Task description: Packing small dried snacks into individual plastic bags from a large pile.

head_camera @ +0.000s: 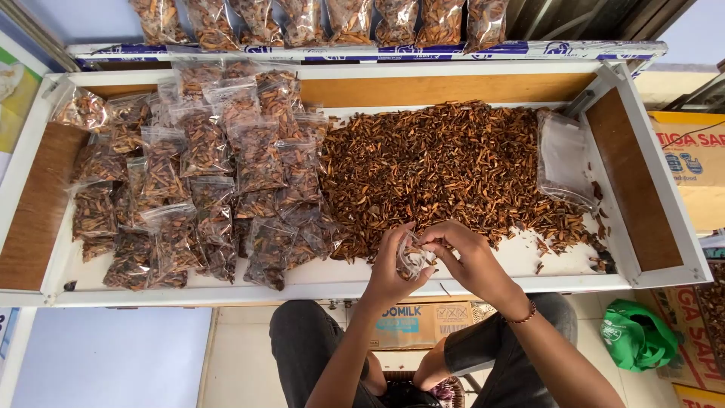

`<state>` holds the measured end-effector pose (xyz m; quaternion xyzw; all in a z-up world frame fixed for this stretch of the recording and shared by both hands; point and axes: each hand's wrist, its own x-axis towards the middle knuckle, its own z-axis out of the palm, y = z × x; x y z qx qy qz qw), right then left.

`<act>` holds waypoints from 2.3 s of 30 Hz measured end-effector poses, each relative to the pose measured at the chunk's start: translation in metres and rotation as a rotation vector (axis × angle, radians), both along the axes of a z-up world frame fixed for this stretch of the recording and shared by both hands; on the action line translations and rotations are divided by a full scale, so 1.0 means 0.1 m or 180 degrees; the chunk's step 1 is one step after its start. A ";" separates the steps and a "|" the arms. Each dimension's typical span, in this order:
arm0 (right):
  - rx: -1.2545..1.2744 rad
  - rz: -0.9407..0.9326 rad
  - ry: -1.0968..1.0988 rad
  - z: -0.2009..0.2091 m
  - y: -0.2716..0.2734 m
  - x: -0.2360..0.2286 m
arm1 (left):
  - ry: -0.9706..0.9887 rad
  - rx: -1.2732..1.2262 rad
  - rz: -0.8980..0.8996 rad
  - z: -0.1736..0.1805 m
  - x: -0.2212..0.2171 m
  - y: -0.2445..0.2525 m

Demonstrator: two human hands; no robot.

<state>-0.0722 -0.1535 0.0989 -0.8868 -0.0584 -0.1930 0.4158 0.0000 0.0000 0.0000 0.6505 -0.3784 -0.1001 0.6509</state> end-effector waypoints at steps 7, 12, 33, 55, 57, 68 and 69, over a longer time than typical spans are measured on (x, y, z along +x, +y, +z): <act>-0.0087 -0.0019 -0.0217 0.07 0.01 -0.01 | -0.0033 -0.0052 -0.0003 -0.07 -0.02 -0.01; -0.0008 0.0057 -0.0225 0.08 0.03 -0.02 | 0.0044 -0.0104 -0.0015 -0.04 -0.01 0.00; -0.0967 0.0455 -0.0438 0.02 -0.07 0.19 | -0.0030 -0.0157 0.0049 -0.09 0.06 0.04; -0.2171 -0.1095 0.0943 -1.51 -0.49 2.86 | -0.0121 0.0119 0.0139 -0.11 0.21 0.14; -0.2247 -0.1330 0.1208 -1.63 -0.46 2.97 | -0.0151 0.0184 0.0128 -0.02 0.20 0.16; -0.2121 -0.0924 0.0947 -1.78 -0.52 2.89 | -0.0067 0.0156 0.0175 -0.06 0.21 0.19; -0.1927 -0.0837 0.0826 -1.75 -0.55 2.84 | -0.0088 0.0130 0.0170 -0.04 0.21 0.18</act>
